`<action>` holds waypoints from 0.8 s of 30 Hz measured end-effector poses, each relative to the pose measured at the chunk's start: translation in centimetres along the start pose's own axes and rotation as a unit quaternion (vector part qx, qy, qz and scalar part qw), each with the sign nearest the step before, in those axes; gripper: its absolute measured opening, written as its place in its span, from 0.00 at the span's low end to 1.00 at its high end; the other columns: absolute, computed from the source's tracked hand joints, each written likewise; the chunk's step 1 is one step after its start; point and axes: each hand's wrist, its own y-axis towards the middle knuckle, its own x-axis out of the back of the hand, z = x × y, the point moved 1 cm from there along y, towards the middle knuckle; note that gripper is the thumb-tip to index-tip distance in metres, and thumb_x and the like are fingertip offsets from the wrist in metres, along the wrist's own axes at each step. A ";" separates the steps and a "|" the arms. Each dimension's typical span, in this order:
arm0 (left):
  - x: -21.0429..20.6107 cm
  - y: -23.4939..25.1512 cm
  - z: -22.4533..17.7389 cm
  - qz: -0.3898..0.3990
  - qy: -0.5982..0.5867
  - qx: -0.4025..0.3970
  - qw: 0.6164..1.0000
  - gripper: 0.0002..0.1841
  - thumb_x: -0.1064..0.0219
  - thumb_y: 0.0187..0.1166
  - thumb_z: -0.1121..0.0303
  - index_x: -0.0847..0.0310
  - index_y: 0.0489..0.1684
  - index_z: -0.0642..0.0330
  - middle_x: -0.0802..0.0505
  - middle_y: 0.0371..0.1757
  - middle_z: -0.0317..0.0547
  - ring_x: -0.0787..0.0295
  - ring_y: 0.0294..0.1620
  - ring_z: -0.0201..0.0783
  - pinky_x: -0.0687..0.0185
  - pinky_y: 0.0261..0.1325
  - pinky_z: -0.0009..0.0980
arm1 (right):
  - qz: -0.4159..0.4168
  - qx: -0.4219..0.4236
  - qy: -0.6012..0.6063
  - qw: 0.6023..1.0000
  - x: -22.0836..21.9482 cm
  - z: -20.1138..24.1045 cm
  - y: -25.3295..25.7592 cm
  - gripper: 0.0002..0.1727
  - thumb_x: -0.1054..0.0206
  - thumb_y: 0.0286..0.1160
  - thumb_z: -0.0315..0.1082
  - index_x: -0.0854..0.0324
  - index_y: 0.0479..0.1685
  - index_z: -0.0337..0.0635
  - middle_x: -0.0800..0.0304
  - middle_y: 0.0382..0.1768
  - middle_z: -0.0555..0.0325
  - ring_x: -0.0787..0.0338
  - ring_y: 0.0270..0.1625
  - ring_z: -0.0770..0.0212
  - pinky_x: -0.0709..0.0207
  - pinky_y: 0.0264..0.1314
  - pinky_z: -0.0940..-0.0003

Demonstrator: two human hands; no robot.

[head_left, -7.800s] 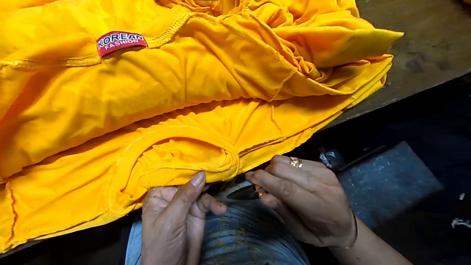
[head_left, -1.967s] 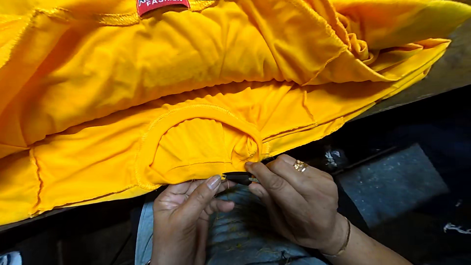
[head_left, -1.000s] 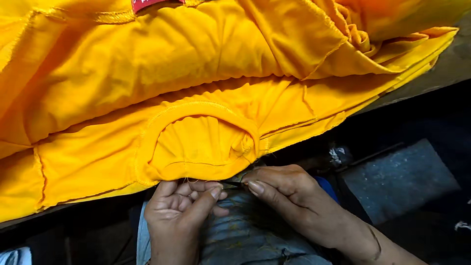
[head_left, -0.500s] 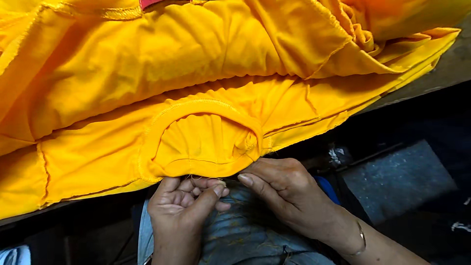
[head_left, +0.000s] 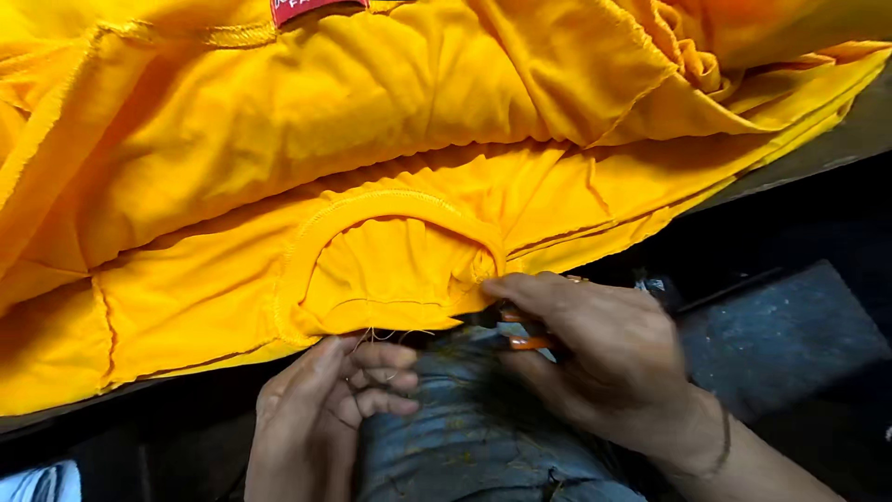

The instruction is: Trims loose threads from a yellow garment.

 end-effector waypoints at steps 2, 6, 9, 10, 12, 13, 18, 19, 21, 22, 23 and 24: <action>-0.5 0.5 -0.3 -0.044 -0.050 0.021 0.998 0.27 0.48 0.91 0.48 0.10 0.44 0.64 0.06 0.27 0.56 0.04 0.25 0.46 0.04 0.34 0.43 | -0.009 0.023 -0.059 0.998 -1.4 0.4 0.6 0.14 0.37 0.75 0.28 0.09 0.51 0.36 0.20 0.25 0.59 0.21 0.26 0.63 0.32 0.23 0.70; -1.1 1.1 -0.1 -0.084 -0.045 0.027 0.995 0.22 0.44 0.92 0.59 0.11 0.38 0.70 0.12 0.17 0.52 0.10 0.16 0.41 0.07 0.23 0.38 | 0.033 0.036 -0.011 0.999 -1.6 0.2 0.8 0.10 0.40 0.75 0.28 0.11 0.40 0.39 0.21 0.26 0.62 0.22 0.27 0.66 0.33 0.23 0.72; -0.8 0.9 0.0 -0.067 -0.038 0.028 0.997 0.22 0.43 0.92 0.59 0.10 0.44 0.71 0.11 0.18 0.52 0.10 0.16 0.40 0.08 0.22 0.36 | 0.087 0.001 0.091 0.992 -0.2 -0.3 0.6 0.15 0.42 0.85 0.40 0.13 0.47 0.40 0.17 0.32 0.67 0.19 0.33 0.75 0.26 0.30 0.79; -0.7 0.9 0.1 -0.068 -0.034 0.028 0.997 0.20 0.41 0.90 0.60 0.10 0.44 0.70 0.12 0.18 0.52 0.11 0.16 0.39 0.08 0.21 0.36 | 0.094 -0.007 0.100 0.990 0.1 -0.2 0.7 0.19 0.44 0.88 0.45 0.13 0.50 0.40 0.16 0.34 0.67 0.19 0.34 0.76 0.27 0.31 0.80; -0.7 0.8 0.2 -0.079 -0.020 0.027 0.996 0.14 0.33 0.85 0.64 0.09 0.40 0.68 0.12 0.17 0.50 0.12 0.15 0.38 0.09 0.21 0.34 | 0.091 -0.010 0.084 0.992 0.4 0.4 0.9 0.23 0.49 0.91 0.46 0.13 0.56 0.39 0.16 0.35 0.67 0.19 0.35 0.75 0.27 0.32 0.79; -0.8 0.7 0.2 -0.086 -0.012 0.025 0.996 0.11 0.31 0.82 0.67 0.08 0.38 0.67 0.12 0.17 0.50 0.12 0.15 0.38 0.09 0.21 0.34 | 0.080 -0.007 0.063 0.995 0.2 0.7 1.0 0.23 0.51 0.91 0.43 0.12 0.56 0.38 0.19 0.33 0.66 0.22 0.33 0.74 0.31 0.30 0.79; -0.7 0.2 0.3 -0.090 0.019 0.010 0.996 0.07 0.32 0.81 0.74 0.08 0.41 0.67 0.11 0.18 0.50 0.12 0.15 0.37 0.09 0.22 0.33 | 0.032 0.040 -0.077 0.996 -1.2 1.8 1.9 0.20 0.45 0.87 0.38 0.10 0.55 0.34 0.18 0.32 0.57 0.20 0.32 0.62 0.31 0.28 0.70; -0.7 0.1 0.3 -0.089 0.022 0.008 0.996 0.07 0.32 0.81 0.74 0.08 0.40 0.67 0.11 0.17 0.50 0.12 0.15 0.36 0.09 0.22 0.33 | 0.034 0.042 -0.071 0.996 -1.3 1.9 1.9 0.20 0.45 0.87 0.39 0.10 0.53 0.34 0.19 0.30 0.58 0.21 0.31 0.63 0.32 0.27 0.70; -0.5 -0.1 0.3 -0.086 0.018 0.011 0.996 0.07 0.32 0.81 0.74 0.09 0.39 0.66 0.11 0.17 0.50 0.12 0.14 0.36 0.09 0.21 0.33 | 0.056 0.026 0.008 0.998 -1.4 1.9 1.9 0.19 0.47 0.88 0.38 0.10 0.48 0.37 0.22 0.27 0.64 0.24 0.28 0.69 0.35 0.25 0.74; -0.4 -0.2 0.3 -0.084 0.015 0.015 0.996 0.07 0.32 0.81 0.74 0.09 0.38 0.66 0.11 0.17 0.50 0.12 0.14 0.36 0.09 0.21 0.33 | 0.078 0.004 0.079 0.994 -1.3 1.8 1.8 0.19 0.48 0.89 0.38 0.11 0.44 0.40 0.22 0.27 0.68 0.24 0.28 0.74 0.34 0.25 0.79; -0.3 -0.3 0.4 -0.083 0.013 0.019 0.996 0.07 0.33 0.81 0.74 0.09 0.38 0.66 0.11 0.17 0.50 0.12 0.14 0.36 0.09 0.21 0.32 | 0.108 -0.025 0.153 0.982 -1.2 1.7 1.7 0.18 0.48 0.91 0.38 0.12 0.40 0.43 0.21 0.26 0.71 0.23 0.28 0.79 0.31 0.26 0.83; -0.2 -0.3 0.5 -0.082 0.011 0.024 0.996 0.07 0.32 0.81 0.73 0.09 0.38 0.66 0.12 0.16 0.50 0.12 0.14 0.36 0.09 0.21 0.33 | 0.141 -0.064 0.216 0.964 -1.2 1.5 1.5 0.19 0.48 0.92 0.38 0.13 0.37 0.46 0.21 0.25 0.74 0.23 0.27 0.81 0.30 0.26 0.85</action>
